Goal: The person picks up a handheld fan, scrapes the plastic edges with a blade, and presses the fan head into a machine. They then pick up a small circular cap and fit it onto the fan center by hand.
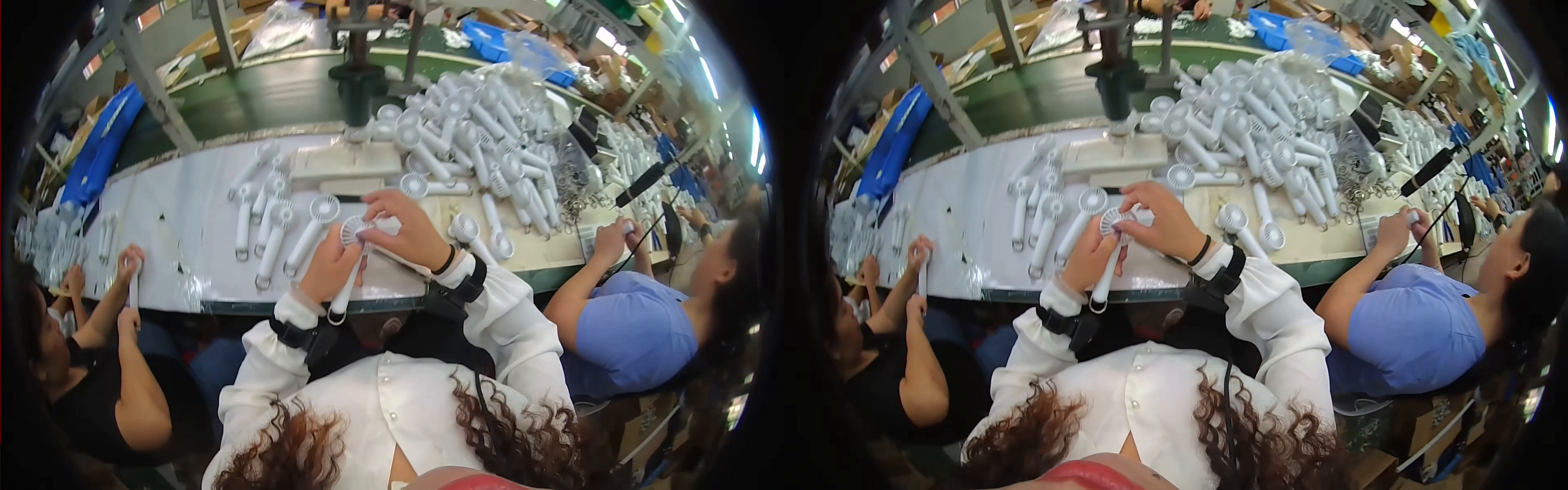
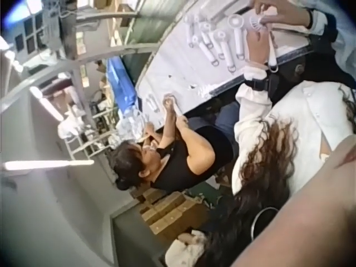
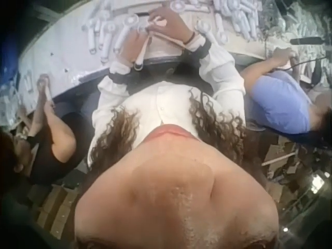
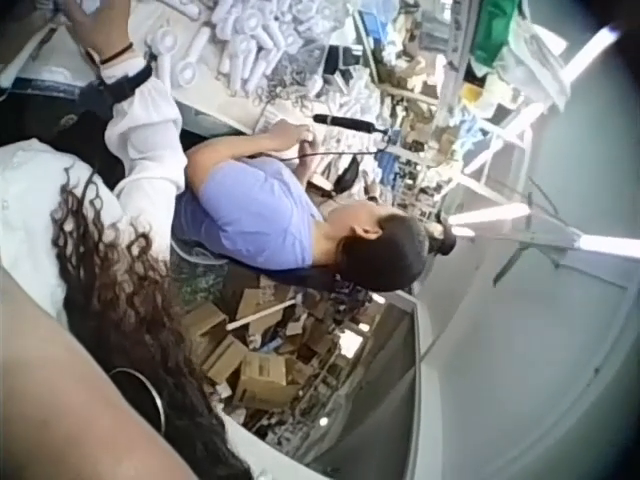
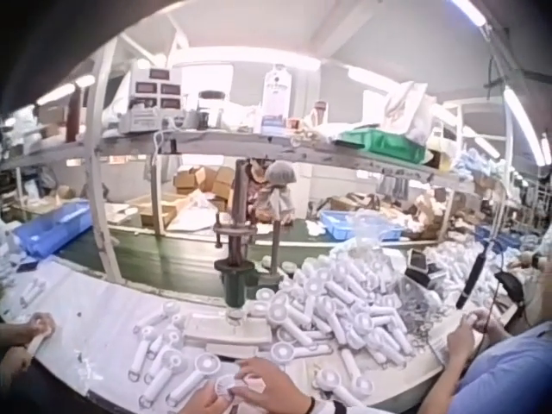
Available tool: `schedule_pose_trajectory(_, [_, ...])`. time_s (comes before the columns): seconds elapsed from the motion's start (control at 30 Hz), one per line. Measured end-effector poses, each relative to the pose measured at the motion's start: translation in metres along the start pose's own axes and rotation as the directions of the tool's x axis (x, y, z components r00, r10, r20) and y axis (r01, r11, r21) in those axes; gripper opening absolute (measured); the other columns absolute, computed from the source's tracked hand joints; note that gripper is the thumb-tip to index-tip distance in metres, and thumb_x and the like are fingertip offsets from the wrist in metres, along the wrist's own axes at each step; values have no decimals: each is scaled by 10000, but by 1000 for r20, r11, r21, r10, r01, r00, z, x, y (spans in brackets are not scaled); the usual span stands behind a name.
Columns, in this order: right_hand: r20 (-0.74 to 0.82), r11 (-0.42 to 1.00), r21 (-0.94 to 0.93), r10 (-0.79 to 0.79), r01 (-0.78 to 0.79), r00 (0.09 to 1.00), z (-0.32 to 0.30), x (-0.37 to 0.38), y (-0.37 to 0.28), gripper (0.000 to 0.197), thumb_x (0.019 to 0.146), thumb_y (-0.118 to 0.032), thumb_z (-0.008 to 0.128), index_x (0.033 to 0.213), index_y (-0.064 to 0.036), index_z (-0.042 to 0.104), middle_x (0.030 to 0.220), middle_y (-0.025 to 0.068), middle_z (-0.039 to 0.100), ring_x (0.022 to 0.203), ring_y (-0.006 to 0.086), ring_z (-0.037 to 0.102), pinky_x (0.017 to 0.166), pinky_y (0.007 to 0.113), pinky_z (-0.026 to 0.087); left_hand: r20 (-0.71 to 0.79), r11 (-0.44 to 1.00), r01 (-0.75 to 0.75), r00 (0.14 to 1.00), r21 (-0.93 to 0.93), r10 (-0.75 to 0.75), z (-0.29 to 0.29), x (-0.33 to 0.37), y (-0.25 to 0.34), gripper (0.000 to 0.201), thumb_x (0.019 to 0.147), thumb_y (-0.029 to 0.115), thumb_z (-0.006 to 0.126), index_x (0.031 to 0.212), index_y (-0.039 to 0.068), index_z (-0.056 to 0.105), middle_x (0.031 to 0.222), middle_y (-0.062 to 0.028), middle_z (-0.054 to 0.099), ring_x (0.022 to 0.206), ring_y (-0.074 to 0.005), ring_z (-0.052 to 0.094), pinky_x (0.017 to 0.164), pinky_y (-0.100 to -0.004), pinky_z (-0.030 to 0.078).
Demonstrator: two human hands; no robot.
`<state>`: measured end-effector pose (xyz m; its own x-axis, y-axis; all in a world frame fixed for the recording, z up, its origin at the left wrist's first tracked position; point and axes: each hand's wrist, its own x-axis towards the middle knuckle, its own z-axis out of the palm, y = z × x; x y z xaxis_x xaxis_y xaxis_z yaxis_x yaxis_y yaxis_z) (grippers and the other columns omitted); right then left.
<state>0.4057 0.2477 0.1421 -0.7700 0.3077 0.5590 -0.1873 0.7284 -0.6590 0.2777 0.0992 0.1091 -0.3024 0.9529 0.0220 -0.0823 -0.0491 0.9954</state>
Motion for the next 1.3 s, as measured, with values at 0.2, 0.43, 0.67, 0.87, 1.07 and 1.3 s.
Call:
schedule_pose_trajectory(0.2, [315,751,492,318,-440,894,1,-1,14,352,884,-86,669,1204,-10,543,1114,69,627,970,108,598,817,255,495,56,1000,-7,998,14,6,4,5,6,186,983,188,476,1071,30,431,750,-65,580,539,-125,559,487,-272,477])
schedule_pose_trajectory(0.43, [209,856,306,366,-416,907,4,16,35,361,895,-82,656,1217,0,515,1021,58,631,896,83,611,754,228,501,-100,991,85,990,-99,-95,3,29,-5,276,976,234,506,1096,2,416,762,-77,608,543,-124,566,488,-264,475])
schedule_pose_trajectory(0.67, [127,835,282,455,-472,881,13,46,69,324,869,-141,691,1129,-5,555,972,71,636,827,110,611,721,244,500,-275,982,188,943,-24,-187,-6,61,-5,430,929,354,581,1060,-40,471,735,-91,630,539,-130,587,456,-256,465])
schedule_pose_trajectory(0.87, [-223,942,-302,82,-149,971,12,53,66,286,803,-117,703,1059,-32,607,1006,124,638,927,249,611,806,346,493,-252,968,243,934,-68,-252,-13,89,5,384,957,383,508,881,14,580,706,-69,606,510,-136,538,450,-276,448])
schedule_pose_trajectory(1.07, [32,768,-564,-346,302,938,3,50,65,328,745,-61,659,1073,-54,636,1074,92,630,1016,290,575,868,392,463,-222,898,394,874,-197,-432,-22,116,6,427,943,430,496,918,16,594,734,-76,611,547,-148,547,464,-283,453])
schedule_pose_trajectory(1.3, [126,614,-727,-318,306,940,1,59,68,327,730,-87,644,1056,-81,663,1092,50,628,1046,245,564,858,377,460,-194,894,402,878,-198,-438,-25,138,3,441,905,420,513,1037,10,610,819,-108,636,630,-196,596,539,-337,500])
